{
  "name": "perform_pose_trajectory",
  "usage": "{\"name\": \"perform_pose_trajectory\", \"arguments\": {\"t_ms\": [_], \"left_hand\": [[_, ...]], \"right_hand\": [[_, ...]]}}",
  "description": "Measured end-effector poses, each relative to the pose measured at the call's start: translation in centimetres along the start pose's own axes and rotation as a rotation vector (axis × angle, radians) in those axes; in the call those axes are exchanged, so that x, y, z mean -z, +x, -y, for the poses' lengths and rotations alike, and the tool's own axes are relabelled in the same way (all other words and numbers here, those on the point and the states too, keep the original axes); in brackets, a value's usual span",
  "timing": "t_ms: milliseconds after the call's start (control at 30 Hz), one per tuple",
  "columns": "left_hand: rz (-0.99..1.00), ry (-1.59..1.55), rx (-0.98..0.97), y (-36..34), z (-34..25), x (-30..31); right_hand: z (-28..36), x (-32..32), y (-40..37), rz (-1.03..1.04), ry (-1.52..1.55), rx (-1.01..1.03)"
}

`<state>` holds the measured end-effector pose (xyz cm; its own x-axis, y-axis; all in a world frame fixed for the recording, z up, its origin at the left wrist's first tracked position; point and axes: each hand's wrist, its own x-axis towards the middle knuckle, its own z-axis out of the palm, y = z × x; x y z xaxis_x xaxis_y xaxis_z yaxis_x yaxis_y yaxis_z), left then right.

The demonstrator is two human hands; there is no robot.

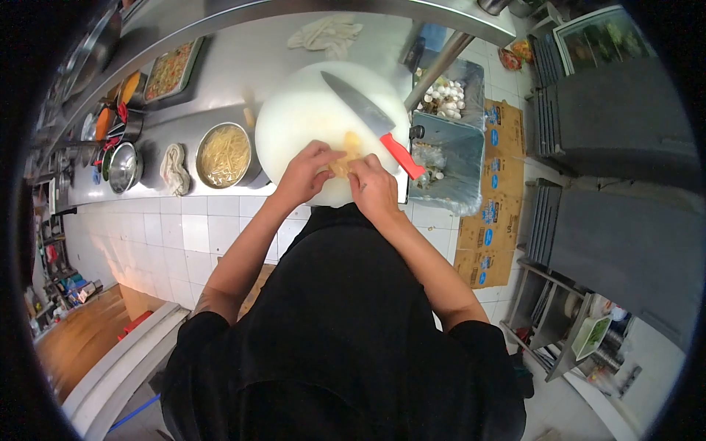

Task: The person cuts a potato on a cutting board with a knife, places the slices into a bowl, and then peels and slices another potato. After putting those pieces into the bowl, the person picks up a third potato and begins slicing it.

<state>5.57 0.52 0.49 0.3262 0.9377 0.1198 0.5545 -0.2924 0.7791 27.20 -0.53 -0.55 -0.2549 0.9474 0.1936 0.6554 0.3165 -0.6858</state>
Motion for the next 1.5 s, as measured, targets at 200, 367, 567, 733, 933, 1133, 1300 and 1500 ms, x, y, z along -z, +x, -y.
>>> {"name": "perform_pose_trajectory", "arguments": {"t_ms": [200, 367, 567, 733, 933, 1133, 1300, 1500], "left_hand": [[-0.007, 0.025, 0.005, -0.2, 0.6, -0.3], [-0.029, 0.082, -0.023, -0.4, 0.6, -0.5], [-0.043, 0.121, 0.054, -0.1, 0.1, -0.9], [0.016, 0.106, 0.1, 0.5, 0.0, -0.3], [0.052, 0.018, 0.094, 0.4, 0.2, 0.1], [0.033, 0.024, 0.016, 0.3, 0.2, 0.3], [0.012, 0.012, -0.014, 0.0, 0.4, 0.4], [-0.018, 0.038, -0.05, -0.6, 0.9, 0.1]], "right_hand": [[0.5, -0.3, -0.1, 0.047, 0.004, -0.037], [-0.2, 1.0, 0.0, -0.075, 0.001, -0.082], [-0.9, 2.4, -0.2, 0.015, -0.097, -0.151], [-0.6, 1.1, -0.2, 0.057, -0.152, -0.218], [-1.0, 1.2, -0.6, 0.017, 0.029, -0.194], [0.4, 2.8, 0.4, 0.108, 0.037, -0.127], [-1.1, 1.8, 0.3, 0.119, 0.029, -0.141], [-1.4, 2.2, -0.1, 0.147, 0.185, -0.328]]}}
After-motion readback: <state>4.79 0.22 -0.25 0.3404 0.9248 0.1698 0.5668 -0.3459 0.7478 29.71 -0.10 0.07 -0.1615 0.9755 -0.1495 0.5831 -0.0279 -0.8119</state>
